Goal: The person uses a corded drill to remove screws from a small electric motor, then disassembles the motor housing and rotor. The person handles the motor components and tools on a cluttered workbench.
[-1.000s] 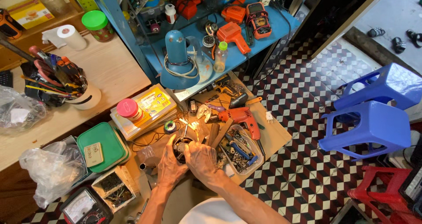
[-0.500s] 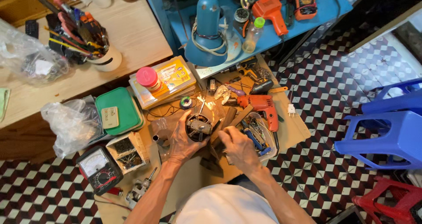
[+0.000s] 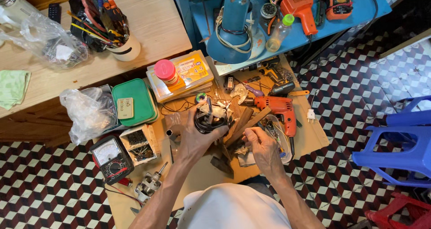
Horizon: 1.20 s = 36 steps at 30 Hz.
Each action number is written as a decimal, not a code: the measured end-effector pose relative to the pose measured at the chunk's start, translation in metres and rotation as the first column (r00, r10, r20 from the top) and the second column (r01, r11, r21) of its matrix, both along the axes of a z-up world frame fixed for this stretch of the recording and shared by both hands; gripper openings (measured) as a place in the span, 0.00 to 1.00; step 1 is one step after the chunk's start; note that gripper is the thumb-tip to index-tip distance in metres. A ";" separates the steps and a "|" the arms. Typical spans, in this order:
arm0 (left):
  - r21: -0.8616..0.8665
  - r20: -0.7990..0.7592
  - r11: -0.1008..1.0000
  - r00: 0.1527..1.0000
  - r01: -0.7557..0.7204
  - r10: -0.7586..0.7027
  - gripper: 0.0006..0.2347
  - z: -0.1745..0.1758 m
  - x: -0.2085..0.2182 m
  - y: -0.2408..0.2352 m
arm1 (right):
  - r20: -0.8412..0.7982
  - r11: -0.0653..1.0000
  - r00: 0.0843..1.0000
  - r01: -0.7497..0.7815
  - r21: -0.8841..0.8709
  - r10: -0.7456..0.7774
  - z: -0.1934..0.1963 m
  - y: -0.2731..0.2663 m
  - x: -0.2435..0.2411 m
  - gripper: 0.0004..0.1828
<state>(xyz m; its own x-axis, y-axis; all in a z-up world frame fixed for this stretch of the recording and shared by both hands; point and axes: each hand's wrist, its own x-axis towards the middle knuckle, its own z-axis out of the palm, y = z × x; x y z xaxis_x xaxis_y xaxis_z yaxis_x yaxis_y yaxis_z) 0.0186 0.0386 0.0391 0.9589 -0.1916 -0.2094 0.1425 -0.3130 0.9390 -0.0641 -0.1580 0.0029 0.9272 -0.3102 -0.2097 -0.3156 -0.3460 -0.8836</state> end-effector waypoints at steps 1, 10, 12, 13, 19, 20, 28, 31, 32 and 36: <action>-0.121 -0.108 0.991 0.993 -0.051 0.038 0.35 -0.002 0.000 -0.004 | 0.012 0.999 1.000 0.011 0.038 -0.012 0.001 0.001 -0.001 0.19; -0.599 -0.570 0.691 0.821 -0.404 -0.014 0.25 -0.019 -0.003 -0.033 | 0.064 0.984 0.989 0.125 0.128 -0.134 0.013 0.000 -0.028 0.22; -0.555 -0.595 0.713 0.803 -0.428 0.019 0.25 -0.021 -0.004 -0.032 | 0.044 0.985 0.990 0.126 0.115 -0.132 0.016 0.002 -0.031 0.22; -0.562 -0.608 0.696 0.794 -0.447 0.020 0.25 -0.023 -0.006 -0.031 | 0.051 0.989 0.993 0.097 0.115 -0.103 0.017 0.003 -0.033 0.22; -0.590 -0.652 0.600 0.757 -0.540 0.041 0.26 -0.033 -0.016 -0.021 | 0.075 0.999 0.997 -0.023 -0.029 0.025 0.018 0.021 -0.029 0.18; -0.598 -0.653 0.580 0.756 -0.553 0.046 0.26 -0.035 -0.018 -0.020 | 0.082 0.999 0.996 -0.031 -0.039 0.034 0.016 0.024 -0.026 0.18; -0.673 -0.646 0.456 0.763 -0.582 0.021 0.23 -0.037 -0.027 -0.015 | 0.081 0.988 0.995 -0.077 0.130 0.067 0.002 0.025 -0.021 0.20; -0.694 -0.640 0.426 0.769 -0.581 0.006 0.23 -0.038 -0.029 -0.015 | 0.094 0.964 0.996 -0.034 0.264 0.009 -0.008 0.027 -0.020 0.22; -0.691 -0.646 0.420 0.763 -0.588 0.005 0.23 -0.039 -0.029 -0.015 | 0.097 0.944 0.995 -0.016 0.329 -0.017 -0.012 0.029 -0.020 0.22; -0.686 -0.647 0.431 0.763 -0.586 0.008 0.24 -0.043 -0.033 -0.015 | 0.011 0.812 0.990 0.109 0.574 -0.141 -0.023 0.035 -0.021 0.21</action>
